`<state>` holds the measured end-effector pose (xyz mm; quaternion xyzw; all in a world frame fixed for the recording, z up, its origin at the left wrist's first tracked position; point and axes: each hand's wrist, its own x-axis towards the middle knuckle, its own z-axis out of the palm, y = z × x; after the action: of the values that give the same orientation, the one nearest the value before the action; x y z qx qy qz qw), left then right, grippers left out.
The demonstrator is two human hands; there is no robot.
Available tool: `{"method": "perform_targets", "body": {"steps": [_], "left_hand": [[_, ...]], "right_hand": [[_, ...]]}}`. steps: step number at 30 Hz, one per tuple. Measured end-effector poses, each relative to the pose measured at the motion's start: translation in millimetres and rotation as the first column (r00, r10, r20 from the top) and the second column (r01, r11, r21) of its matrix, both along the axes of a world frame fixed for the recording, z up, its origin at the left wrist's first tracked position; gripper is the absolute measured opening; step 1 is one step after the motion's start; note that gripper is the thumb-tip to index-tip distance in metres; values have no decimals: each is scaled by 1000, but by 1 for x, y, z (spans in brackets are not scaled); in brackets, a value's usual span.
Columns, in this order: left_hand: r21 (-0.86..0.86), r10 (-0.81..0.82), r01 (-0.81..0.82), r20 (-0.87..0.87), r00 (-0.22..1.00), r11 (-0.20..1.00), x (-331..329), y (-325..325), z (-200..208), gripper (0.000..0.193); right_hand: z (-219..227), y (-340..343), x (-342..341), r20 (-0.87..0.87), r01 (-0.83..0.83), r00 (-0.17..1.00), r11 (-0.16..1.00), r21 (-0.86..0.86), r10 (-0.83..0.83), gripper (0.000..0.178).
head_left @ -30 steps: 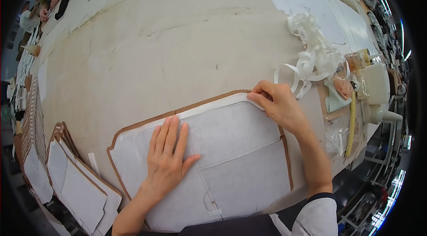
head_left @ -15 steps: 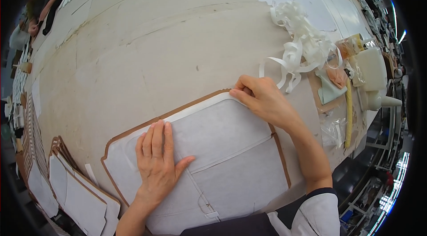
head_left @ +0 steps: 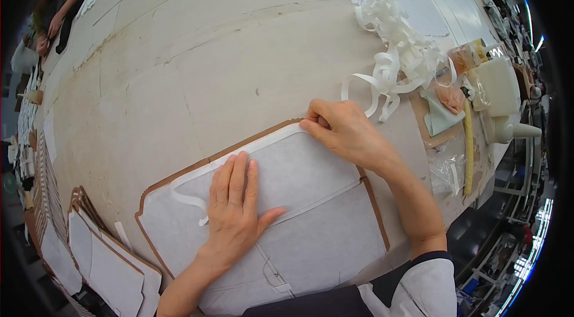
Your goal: Applying adhesive strips to leather panels and stacking them as part of a manufacturing process.
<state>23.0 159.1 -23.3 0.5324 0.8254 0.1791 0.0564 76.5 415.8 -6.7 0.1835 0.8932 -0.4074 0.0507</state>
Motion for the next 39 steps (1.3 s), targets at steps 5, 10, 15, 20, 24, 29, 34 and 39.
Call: {"method": "perform_targets", "body": {"steps": [5,10,15,20,24,29,34,39], "left_hand": [[63,-39,36,39,998,997,7,20,1,97],[88,-104,100,42,994,991,12,55,-5,93],[110,-129,124,37,991,986,14,65,-7,93],[85,-137,133,45,990,988,14,64,-7,93],[79,-154,152,30,988,985,14,67,-7,94],[31,-184,184,9,983,982,13,68,-6,93],[0,-207,207,-2,978,978,12,69,-4,94],[-8,-266,266,8,964,964,10,73,-2,95]], "right_hand": [[-7,0,0,-106,-20,994,999,41,24,21],[-11,1,4,-88,-17,996,999,35,20,22],[-5,-8,20,-227,25,974,996,91,-4,20],[2,-8,49,-160,170,973,985,8,-166,21],[-4,-7,50,-161,239,957,971,-28,-241,21],[-7,-7,50,-189,199,964,979,36,-189,19],[-9,-9,48,-184,208,963,977,50,-196,20],[-10,-9,48,-203,193,963,978,79,-174,21]]}}
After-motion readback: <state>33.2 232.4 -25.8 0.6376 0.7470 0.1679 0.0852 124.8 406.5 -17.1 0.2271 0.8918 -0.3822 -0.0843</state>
